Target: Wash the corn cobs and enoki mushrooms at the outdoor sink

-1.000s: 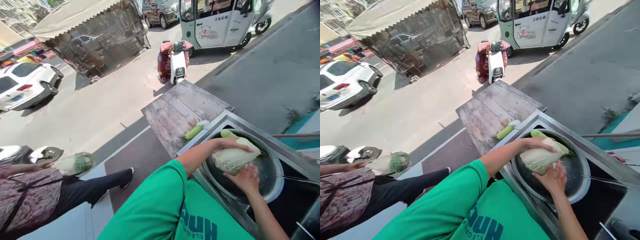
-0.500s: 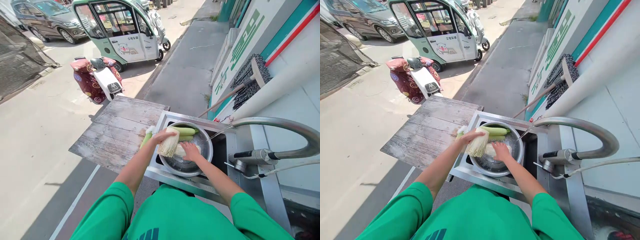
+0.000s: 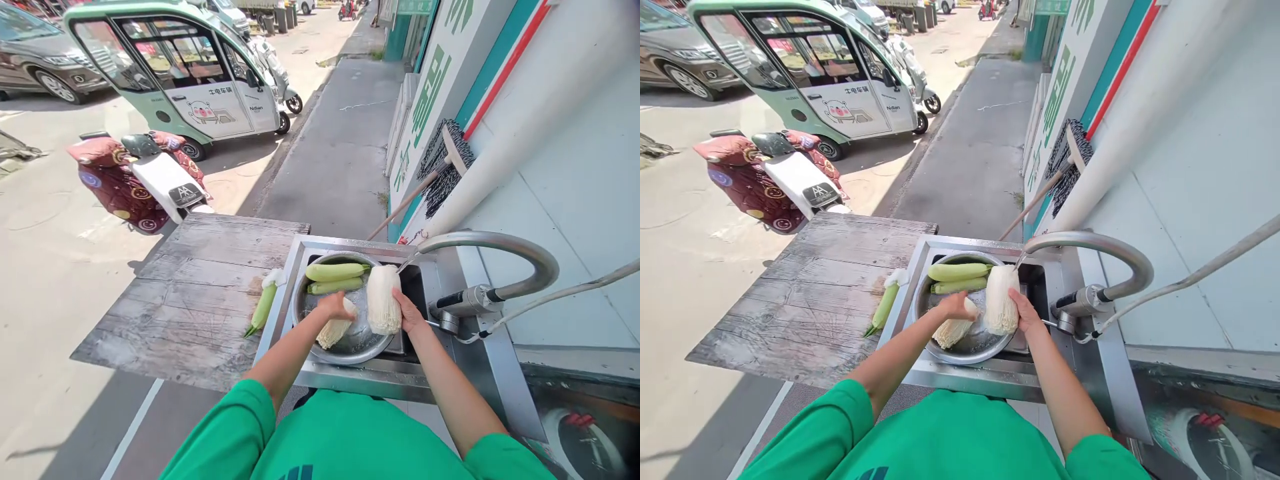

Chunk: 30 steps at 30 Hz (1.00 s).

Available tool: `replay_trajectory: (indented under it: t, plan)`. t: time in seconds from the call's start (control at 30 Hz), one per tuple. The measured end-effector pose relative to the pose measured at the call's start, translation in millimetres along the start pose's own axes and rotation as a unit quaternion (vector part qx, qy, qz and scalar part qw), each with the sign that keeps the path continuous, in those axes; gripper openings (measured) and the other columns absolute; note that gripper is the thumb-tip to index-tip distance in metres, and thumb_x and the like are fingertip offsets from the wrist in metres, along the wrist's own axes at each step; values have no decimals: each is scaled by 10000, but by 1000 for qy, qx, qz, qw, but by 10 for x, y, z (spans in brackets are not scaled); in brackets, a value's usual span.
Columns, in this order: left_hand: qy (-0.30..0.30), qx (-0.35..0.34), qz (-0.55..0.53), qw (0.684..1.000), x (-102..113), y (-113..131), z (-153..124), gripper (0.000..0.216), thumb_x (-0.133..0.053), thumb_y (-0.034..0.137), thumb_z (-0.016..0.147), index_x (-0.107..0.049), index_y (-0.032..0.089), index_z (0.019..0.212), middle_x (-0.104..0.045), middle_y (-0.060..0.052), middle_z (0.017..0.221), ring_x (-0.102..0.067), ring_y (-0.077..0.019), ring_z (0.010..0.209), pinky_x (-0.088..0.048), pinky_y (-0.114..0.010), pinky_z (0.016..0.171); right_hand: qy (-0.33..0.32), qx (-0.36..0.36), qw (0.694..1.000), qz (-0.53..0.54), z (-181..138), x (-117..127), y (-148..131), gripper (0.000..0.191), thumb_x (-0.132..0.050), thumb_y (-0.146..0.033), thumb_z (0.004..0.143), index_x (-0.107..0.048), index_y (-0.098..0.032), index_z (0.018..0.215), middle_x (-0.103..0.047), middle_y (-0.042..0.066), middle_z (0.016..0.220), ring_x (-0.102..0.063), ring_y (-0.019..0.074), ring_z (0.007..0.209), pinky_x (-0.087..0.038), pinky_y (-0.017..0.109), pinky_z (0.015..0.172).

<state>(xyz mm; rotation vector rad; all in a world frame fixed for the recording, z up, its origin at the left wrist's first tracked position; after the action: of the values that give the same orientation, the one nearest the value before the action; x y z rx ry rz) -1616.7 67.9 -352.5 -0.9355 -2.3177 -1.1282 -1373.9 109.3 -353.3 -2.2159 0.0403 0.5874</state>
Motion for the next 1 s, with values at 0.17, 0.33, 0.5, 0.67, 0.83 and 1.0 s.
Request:
replay_trajectory:
  t: [0.17,0.33,0.5,0.67,0.83,1.0]
  plan:
    - [41,-75,-51,995,81,260,0,536,-659,513,897,-630,156,1296,-686,-203,1307,-572,-404,1320,-386,-541,1130,27,66,997,2,-20,-177,46,677,-901,-616,563,-694,-217,1070,-797,103,1012,-736,352,1024,-614,484,877]
    - [7,-237,-409,881,8,496,57,983,-791,646,750,-416,197,1540,-576,-157,1480,-517,-350,1385,-433,-473,1142,115,181,967,-136,-64,-381,9,805,-906,-563,553,-653,-249,1249,-744,88,1202,-685,313,1105,-576,461,936]
    - [-164,-144,-585,781,-216,398,135,994,-811,768,612,-601,112,1329,-668,-247,1326,-579,-442,1295,-455,-550,1097,129,200,951,-200,-139,-361,-149,603,-798,-611,680,-716,-224,1135,-736,99,1146,-672,260,1008,-560,402,861]
    - [-299,-120,-601,731,-254,270,149,958,-721,833,623,-661,96,1232,-746,-228,1156,-601,-444,1289,-436,-573,1119,73,157,969,-176,-62,-379,-353,483,-778,-605,681,-763,-228,982,-753,54,1031,-658,221,912,-530,334,730]
    - [-305,-114,-603,729,-189,335,55,972,-367,898,813,-637,115,1321,-733,-211,1189,-602,-410,1303,-478,-535,1069,84,195,965,-156,-67,-395,-543,348,-844,-509,629,-714,-211,752,-710,3,781,-620,172,790,-508,317,752]
    - [-311,-124,-556,761,-138,400,-192,1032,-206,915,844,-597,128,1384,-736,-200,1145,-630,-401,1254,-493,-541,1002,6,113,994,-4,-41,-319,-734,415,-878,-476,625,-583,-225,774,-698,4,792,-653,166,743,-529,315,680]
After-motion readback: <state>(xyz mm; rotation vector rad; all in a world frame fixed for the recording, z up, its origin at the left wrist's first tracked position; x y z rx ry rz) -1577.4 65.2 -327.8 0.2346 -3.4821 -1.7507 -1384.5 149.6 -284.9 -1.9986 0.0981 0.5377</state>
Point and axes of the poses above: each hand's wrist, its own z-axis towards the middle knuckle, its own x-axis out of the back of the hand, y = z × x, the point moved 1 cm from there along z, towards the middle knuckle
